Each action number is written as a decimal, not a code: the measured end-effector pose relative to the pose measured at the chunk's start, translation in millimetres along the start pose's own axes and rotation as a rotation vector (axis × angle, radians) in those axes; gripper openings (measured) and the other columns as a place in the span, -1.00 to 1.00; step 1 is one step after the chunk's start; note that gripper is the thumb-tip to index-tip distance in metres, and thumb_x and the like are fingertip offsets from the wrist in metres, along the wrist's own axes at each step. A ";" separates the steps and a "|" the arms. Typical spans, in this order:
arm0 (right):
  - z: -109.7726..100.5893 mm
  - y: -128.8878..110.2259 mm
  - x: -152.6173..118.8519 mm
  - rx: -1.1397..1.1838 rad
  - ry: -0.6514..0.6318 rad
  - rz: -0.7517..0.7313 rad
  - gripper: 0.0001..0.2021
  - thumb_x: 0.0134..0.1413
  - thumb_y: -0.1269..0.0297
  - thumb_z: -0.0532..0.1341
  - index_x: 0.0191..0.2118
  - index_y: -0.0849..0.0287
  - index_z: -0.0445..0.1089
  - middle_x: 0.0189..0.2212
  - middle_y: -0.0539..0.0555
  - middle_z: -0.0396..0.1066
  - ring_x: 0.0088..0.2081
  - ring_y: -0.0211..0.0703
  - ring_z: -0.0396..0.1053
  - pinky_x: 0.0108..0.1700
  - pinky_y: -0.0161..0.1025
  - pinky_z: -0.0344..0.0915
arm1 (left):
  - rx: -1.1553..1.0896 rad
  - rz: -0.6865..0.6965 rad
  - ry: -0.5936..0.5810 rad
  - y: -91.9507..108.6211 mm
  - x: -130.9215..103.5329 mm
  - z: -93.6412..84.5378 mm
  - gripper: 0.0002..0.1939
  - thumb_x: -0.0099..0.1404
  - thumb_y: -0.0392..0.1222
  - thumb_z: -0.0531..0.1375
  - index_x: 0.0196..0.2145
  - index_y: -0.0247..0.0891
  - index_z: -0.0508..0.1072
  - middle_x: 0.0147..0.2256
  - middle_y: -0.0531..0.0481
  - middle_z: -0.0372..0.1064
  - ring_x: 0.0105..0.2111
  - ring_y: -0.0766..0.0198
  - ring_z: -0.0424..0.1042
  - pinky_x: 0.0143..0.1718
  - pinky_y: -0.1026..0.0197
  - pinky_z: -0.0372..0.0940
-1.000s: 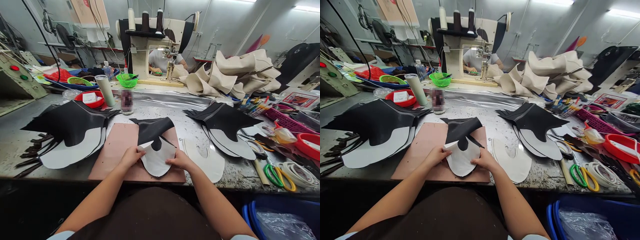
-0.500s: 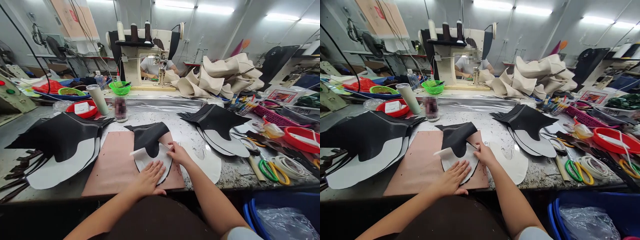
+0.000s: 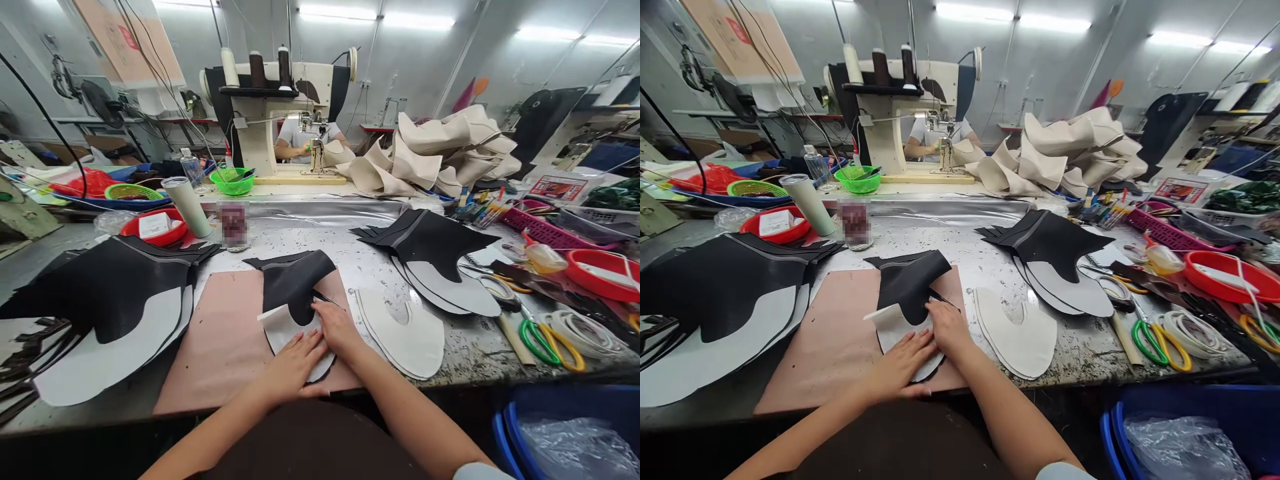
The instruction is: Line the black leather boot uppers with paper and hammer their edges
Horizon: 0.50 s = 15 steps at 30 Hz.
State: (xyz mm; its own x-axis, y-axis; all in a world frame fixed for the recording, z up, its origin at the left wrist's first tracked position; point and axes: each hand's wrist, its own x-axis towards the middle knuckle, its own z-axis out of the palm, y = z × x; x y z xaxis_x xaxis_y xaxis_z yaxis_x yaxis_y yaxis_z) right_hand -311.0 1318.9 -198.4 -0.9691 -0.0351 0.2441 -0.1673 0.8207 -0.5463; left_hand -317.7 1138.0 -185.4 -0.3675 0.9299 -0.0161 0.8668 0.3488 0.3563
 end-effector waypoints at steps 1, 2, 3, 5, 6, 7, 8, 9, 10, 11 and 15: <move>3.3 -0.8 -1.0 -0.021 -0.011 -0.018 -0.61 0.06 0.41 0.01 0.05 0.24 0.23 0.06 0.17 0.24 0.10 -0.07 0.13 0.12 -0.07 0.06 | -0.018 -0.050 0.044 -5.5 -3.1 0.1 -0.39 0.27 0.17 -0.09 0.13 -0.28 0.11 0.18 -0.20 -0.01 0.19 0.12 -0.05 0.17 0.04 -0.07; 5.5 -1.1 -2.0 -0.057 -0.029 -0.035 -0.56 0.08 0.32 0.03 0.10 0.27 0.17 0.11 0.20 0.16 0.14 -0.02 0.07 0.14 -0.03 0.02 | -0.021 -0.113 0.097 -12.4 -6.6 -0.1 -0.48 0.31 0.09 -0.11 0.10 -0.28 0.16 0.17 -0.19 0.03 0.18 0.16 -0.01 0.16 0.07 -0.02; 6.4 -1.2 -3.0 -0.104 -0.058 -0.053 -0.49 0.09 0.20 0.05 0.15 0.31 0.10 0.15 0.23 0.09 0.17 0.02 0.00 0.15 0.00 -0.01 | -0.006 -0.180 0.147 -20.1 -10.1 -0.7 -0.51 0.32 0.04 -0.11 0.08 -0.30 0.17 0.16 -0.20 0.04 0.17 0.16 0.00 0.15 0.08 0.00; 5.9 -1.2 -5.0 -0.213 -0.134 -0.087 -0.33 0.07 0.00 0.05 0.20 0.35 0.01 0.19 0.26 -0.03 0.21 0.06 -0.09 0.17 0.02 -0.06 | 0.067 -0.285 0.194 -36.1 -14.6 -4.6 -0.39 0.26 0.11 -0.02 0.12 -0.37 0.10 0.18 -0.27 -0.03 0.19 0.09 -0.05 0.15 0.03 0.00; 5.0 -1.2 -5.7 -0.259 -0.170 -0.100 -0.28 0.06 -0.07 0.03 0.20 0.37 -0.01 0.20 0.27 -0.06 0.21 0.07 -0.12 0.18 0.02 -0.07 | 0.111 -0.315 0.182 -43.2 -14.7 -8.0 -0.25 0.18 0.18 0.04 0.16 -0.40 0.04 0.20 -0.30 -0.08 0.20 0.03 -0.09 0.15 -0.01 -0.03; 4.1 -0.9 -6.1 -0.290 -0.195 -0.107 -0.24 0.04 -0.12 0.02 0.21 0.39 -0.02 0.21 0.28 -0.08 0.22 0.08 -0.13 0.18 0.02 -0.08 | 0.151 -0.337 0.155 -49.4 -13.1 -12.3 -0.12 0.10 0.25 0.08 0.18 -0.42 -0.02 0.21 -0.32 -0.13 0.20 -0.01 -0.13 0.15 -0.03 -0.05; 3.3 -0.5 -6.0 -0.312 -0.207 -0.114 -0.23 0.04 -0.14 0.01 0.21 0.40 -0.02 0.21 0.29 -0.09 0.22 0.09 -0.13 0.17 0.01 -0.07 | 0.186 -0.361 0.123 -54.3 -9.9 -17.3 -0.06 0.06 0.29 0.10 0.20 -0.43 -0.05 0.21 -0.31 -0.16 0.20 -0.03 -0.14 0.15 -0.04 -0.06; 2.9 0.2 -5.4 -0.327 -0.207 -0.122 -0.24 0.05 -0.13 0.00 0.20 0.40 -0.01 0.21 0.30 -0.08 0.21 0.09 -0.12 0.17 0.01 -0.06 | 0.218 -0.391 0.093 -57.9 -5.4 -22.7 -0.06 0.07 0.29 0.08 0.20 -0.41 -0.06 0.22 -0.29 -0.16 0.20 -0.04 -0.12 0.15 -0.04 -0.06; 2.8 1.2 -4.1 -0.335 -0.194 -0.132 -0.28 0.07 -0.09 0.00 0.19 0.40 0.02 0.20 0.30 -0.05 0.20 0.08 -0.08 0.15 0.00 -0.04 | 0.248 -0.430 0.072 -60.6 -0.2 -28.0 -0.12 0.11 0.27 0.06 0.20 -0.39 -0.04 0.22 -0.25 -0.14 0.19 -0.04 -0.09 0.14 -0.03 -0.05; 3.0 2.2 -2.2 -0.337 -0.166 -0.146 -0.35 0.10 -0.03 0.00 0.17 0.38 0.07 0.18 0.29 0.01 0.18 0.07 -0.02 0.13 -0.01 0.00 | 0.276 -0.471 0.060 -62.4 5.0 -32.9 -0.21 0.17 0.22 0.02 0.20 -0.36 -0.01 0.21 -0.21 -0.11 0.18 -0.03 -0.06 0.13 -0.03 -0.04; 4.1 4.3 6.6 -0.323 0.002 -0.178 -0.67 0.13 0.32 0.00 -0.02 0.29 0.30 0.02 0.21 0.28 0.02 -0.02 0.22 0.00 -0.10 0.14 | 0.322 -0.518 0.024 -65.8 16.9 -44.5 -0.29 0.22 0.17 -0.02 0.20 -0.28 0.00 0.22 -0.15 -0.12 0.20 -0.01 -0.12 0.15 -0.05 -0.13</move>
State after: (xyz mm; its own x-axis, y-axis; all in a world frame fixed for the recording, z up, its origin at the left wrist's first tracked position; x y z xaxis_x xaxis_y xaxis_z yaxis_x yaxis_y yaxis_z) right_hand -318.9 1319.9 -202.4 -0.9294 -0.1928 0.3148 -0.2673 0.9396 -0.2136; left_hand -395.9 1125.6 -167.5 -0.7726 0.6285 -0.0897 0.6306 0.7761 0.0068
